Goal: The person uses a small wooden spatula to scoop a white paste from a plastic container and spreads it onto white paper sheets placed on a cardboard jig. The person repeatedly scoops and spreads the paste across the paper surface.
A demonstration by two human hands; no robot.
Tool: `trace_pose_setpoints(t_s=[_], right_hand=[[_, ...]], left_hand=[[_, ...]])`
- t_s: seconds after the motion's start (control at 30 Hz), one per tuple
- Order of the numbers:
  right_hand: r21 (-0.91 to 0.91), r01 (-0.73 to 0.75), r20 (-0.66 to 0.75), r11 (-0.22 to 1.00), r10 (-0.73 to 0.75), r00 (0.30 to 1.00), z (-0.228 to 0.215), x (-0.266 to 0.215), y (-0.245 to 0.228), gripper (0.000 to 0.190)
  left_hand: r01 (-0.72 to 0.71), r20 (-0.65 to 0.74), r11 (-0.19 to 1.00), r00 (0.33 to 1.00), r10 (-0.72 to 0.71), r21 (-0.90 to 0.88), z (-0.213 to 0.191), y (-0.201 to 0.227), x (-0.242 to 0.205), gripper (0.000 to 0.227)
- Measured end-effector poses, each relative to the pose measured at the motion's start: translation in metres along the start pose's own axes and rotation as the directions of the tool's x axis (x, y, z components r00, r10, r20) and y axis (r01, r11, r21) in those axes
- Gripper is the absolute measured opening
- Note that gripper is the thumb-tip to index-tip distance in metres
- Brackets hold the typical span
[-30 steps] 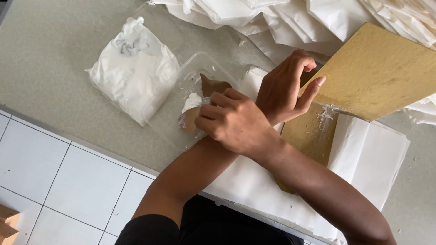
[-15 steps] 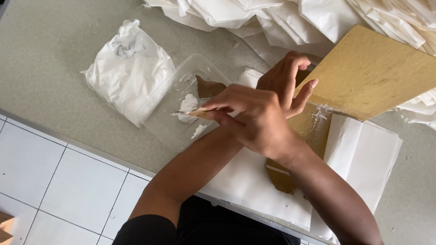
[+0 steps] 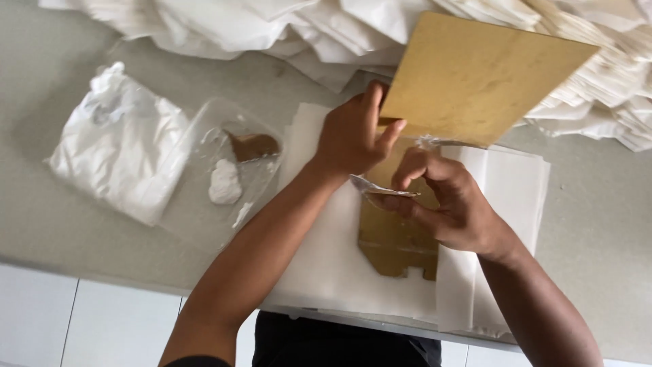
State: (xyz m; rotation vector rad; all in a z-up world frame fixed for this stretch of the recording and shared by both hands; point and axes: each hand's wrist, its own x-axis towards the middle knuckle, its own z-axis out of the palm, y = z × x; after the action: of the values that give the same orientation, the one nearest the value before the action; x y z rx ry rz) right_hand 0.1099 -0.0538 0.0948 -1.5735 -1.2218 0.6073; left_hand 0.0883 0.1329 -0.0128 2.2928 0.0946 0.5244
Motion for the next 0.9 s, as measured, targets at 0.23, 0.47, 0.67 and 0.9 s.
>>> trace_pose_setpoints(t_s=[0.23, 0.47, 0.67, 0.9], right_hand=[[0.061, -0.002, -0.295, 0.998, 0.019, 0.955, -0.037, -0.071, 0.024, 0.023], [-0.554, -0.063, -0.257, 0.830, -0.099, 0.961, -0.048, -0.093, 0.013, 0.020], [-0.777, 0.172, 0.040, 0.606, -0.225, 0.973, -0.048, -0.103, 0.039, 0.008], [-0.754, 0.265, 0.141, 0.600, -0.246, 0.959, -0.036, -0.120, 0.040, 0.016]], left_hand=[[0.068, 0.096, 0.985, 0.992, -0.084, 0.159, -0.008, 0.009, 0.002, 0.042], [-0.007, 0.078, 0.983, 0.997, -0.008, 0.185, -0.016, 0.011, 0.003, 0.039], [-0.028, -0.008, 0.993, 1.000, 0.029, 0.114, -0.010, 0.008, -0.001, 0.037], [-0.046, -0.038, 0.988, 0.998, 0.052, 0.145, -0.007, 0.009, -0.003, 0.032]])
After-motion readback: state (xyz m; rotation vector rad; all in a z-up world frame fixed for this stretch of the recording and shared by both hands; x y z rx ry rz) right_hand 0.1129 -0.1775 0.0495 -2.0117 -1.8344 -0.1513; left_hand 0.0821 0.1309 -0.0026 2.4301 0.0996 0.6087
